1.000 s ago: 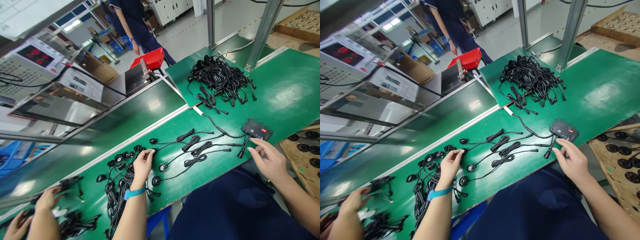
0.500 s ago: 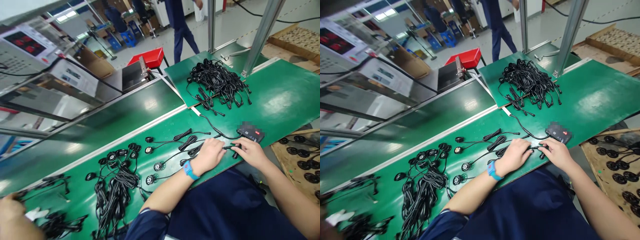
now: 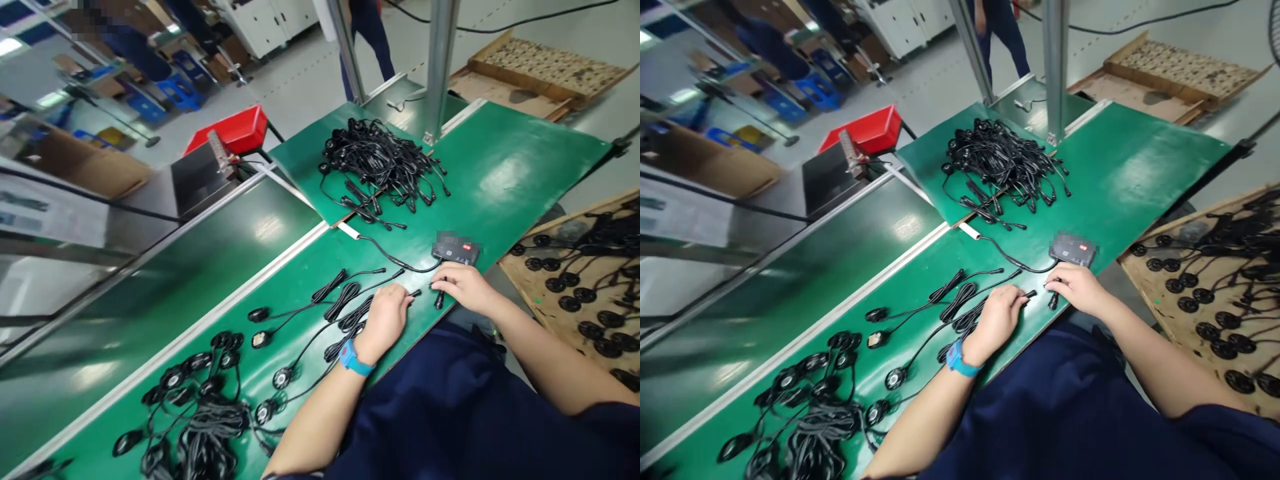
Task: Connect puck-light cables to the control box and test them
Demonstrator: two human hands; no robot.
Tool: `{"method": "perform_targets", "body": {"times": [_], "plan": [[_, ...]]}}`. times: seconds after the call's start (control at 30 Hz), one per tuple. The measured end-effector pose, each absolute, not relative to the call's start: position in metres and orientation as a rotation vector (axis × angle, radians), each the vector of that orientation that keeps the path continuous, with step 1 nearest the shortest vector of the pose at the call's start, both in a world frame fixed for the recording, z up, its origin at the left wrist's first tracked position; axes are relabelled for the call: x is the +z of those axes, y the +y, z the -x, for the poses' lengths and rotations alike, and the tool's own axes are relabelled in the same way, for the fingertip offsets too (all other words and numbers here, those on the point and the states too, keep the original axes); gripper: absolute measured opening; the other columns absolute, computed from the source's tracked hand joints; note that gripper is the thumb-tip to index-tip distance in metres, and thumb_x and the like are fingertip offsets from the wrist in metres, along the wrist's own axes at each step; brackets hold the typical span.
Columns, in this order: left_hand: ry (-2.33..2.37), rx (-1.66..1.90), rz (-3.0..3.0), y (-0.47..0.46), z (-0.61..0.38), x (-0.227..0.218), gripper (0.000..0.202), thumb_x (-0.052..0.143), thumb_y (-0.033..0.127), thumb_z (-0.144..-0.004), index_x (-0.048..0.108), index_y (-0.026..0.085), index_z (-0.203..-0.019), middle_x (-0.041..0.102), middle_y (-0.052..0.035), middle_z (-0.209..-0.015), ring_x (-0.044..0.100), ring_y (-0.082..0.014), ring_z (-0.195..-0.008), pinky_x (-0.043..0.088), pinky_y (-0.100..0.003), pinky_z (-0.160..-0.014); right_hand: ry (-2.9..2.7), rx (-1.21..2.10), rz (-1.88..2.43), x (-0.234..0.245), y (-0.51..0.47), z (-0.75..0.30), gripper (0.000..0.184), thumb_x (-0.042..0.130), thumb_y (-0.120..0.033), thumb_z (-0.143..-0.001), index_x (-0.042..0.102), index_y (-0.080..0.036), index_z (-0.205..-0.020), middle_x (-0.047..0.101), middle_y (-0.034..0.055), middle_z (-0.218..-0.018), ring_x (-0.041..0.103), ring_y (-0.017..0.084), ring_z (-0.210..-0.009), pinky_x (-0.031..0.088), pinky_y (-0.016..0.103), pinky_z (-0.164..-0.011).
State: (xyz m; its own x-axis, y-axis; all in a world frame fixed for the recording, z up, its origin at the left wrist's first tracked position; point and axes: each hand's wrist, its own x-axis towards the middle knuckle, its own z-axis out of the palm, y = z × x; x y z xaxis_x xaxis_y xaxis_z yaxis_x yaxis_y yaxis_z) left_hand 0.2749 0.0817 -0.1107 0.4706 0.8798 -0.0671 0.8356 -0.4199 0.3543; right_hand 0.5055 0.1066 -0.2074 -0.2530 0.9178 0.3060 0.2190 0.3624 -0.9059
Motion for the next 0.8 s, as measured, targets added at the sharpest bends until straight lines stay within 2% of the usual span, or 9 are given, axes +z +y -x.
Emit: {"method": "perform_targets", "body": {"times": [0.1, 0.2, 0.27, 0.33, 0.4, 0.5, 0.63, 0.8], "plan": [[1.444, 0.291, -2.415, 0.086, -0.276, -0.106, 0.013, 0.056, 0.029, -0.104, 0.064, 0.018, -0.104, 0.067, -0.0081, -0.1, 0.061, -0.0243, -0.096, 0.048, -0.04, -0.09, -1.71, 0.954, 1.027, -0.209, 0.107, -0.513, 0.018, 0.069, -0.037, -0.096, 0.077, -0.021, -0.095, 0.072, 0.0046, -0.093, 0.065, 0.016, -0.076, 0.051, 0.028, -0.071], [1.489, 0.414, -2.598, 0.1, -0.279, -0.106, 0.026, 0.061, 0.033, -0.102, 0.061, 0.018, -0.122, 0.067, -0.0125, -0.114, 0.06, -0.0288, -0.108, 0.047, -0.044, -0.094, -1.767, 0.971, 1.041, -0.208, 0.107, -0.517, 0.016, 0.073, -0.032, -0.093, 0.077, -0.021, -0.103, 0.072, 0.0044, -0.097, 0.064, 0.015, -0.076, 0.049, 0.027, -0.069], [1.551, 0.338, -2.677, 0.112, -0.283, -0.108, 0.02, 0.061, 0.03, -0.101, 0.063, 0.017, -0.116, 0.067, -0.0134, -0.11, 0.059, -0.0302, -0.103, 0.047, -0.045, -0.088, -1.781, 0.974, 1.055, -0.206, 0.106, -0.518, 0.016, 0.074, -0.031, -0.093, 0.077, -0.021, -0.105, 0.071, 0.0042, -0.097, 0.065, 0.015, -0.077, 0.049, 0.027, -0.07], [1.581, 0.202, -2.677, 0.122, -0.286, -0.112, 0.01, 0.057, 0.024, -0.101, 0.064, 0.018, -0.098, 0.065, -0.0119, -0.098, 0.057, -0.0293, -0.092, 0.046, -0.044, -0.08, -1.756, 0.96, 1.073, -0.206, 0.106, -0.517, 0.015, 0.072, -0.032, -0.095, 0.078, -0.021, -0.103, 0.072, 0.0044, -0.096, 0.066, 0.016, -0.08, 0.05, 0.028, -0.073], [1.55, 0.189, -2.615, 0.125, -0.29, -0.115, 0.013, 0.052, 0.02, -0.101, 0.059, 0.019, -0.089, 0.061, -0.0091, -0.089, 0.055, -0.0271, -0.086, 0.045, -0.042, -0.078, -1.713, 0.944, 1.079, -0.208, 0.105, -0.516, 0.017, 0.067, -0.034, -0.098, 0.078, -0.022, -0.102, 0.072, 0.0048, -0.096, 0.068, 0.017, -0.085, 0.051, 0.029, -0.077], [1.443, 0.361, -2.463, 0.118, -0.295, -0.122, 0.009, 0.048, 0.022, -0.103, 0.053, 0.021, -0.096, 0.06, -0.0057, -0.09, 0.057, -0.0237, -0.085, 0.048, -0.039, -0.08, -1.659, 0.932, 1.06, -0.213, 0.103, -0.517, 0.021, 0.064, -0.036, -0.101, 0.078, -0.021, -0.101, 0.073, 0.0055, -0.096, 0.068, 0.018, -0.087, 0.051, 0.031, -0.08], [1.342, 0.498, -2.322, 0.105, -0.303, -0.133, 0.008, 0.049, 0.028, -0.104, 0.053, 0.022, -0.103, 0.063, -0.0051, -0.095, 0.062, -0.0216, -0.088, 0.051, -0.036, -0.082, -1.585, 0.992, 1.036, -0.216, 0.102, -0.526, 0.016, 0.07, -0.034, -0.097, 0.078, -0.02, -0.102, 0.072, 0.0039, -0.092, 0.065, 0.016, -0.08, 0.05, 0.029, -0.076], [1.322, 0.512, -2.339, 0.106, -0.313, -0.142, 0.009, 0.054, 0.03, -0.102, 0.057, 0.021, -0.101, 0.066, -0.0046, -0.093, 0.066, -0.0222, -0.088, 0.053, -0.036, -0.084, -1.522, 1.043, 1.007, -0.214, 0.099, -0.532, 0.017, 0.07, -0.033, -0.096, 0.078, -0.019, -0.102, 0.07, 0.0033, -0.09, 0.062, 0.014, -0.074, 0.05, 0.027, -0.072]]}}
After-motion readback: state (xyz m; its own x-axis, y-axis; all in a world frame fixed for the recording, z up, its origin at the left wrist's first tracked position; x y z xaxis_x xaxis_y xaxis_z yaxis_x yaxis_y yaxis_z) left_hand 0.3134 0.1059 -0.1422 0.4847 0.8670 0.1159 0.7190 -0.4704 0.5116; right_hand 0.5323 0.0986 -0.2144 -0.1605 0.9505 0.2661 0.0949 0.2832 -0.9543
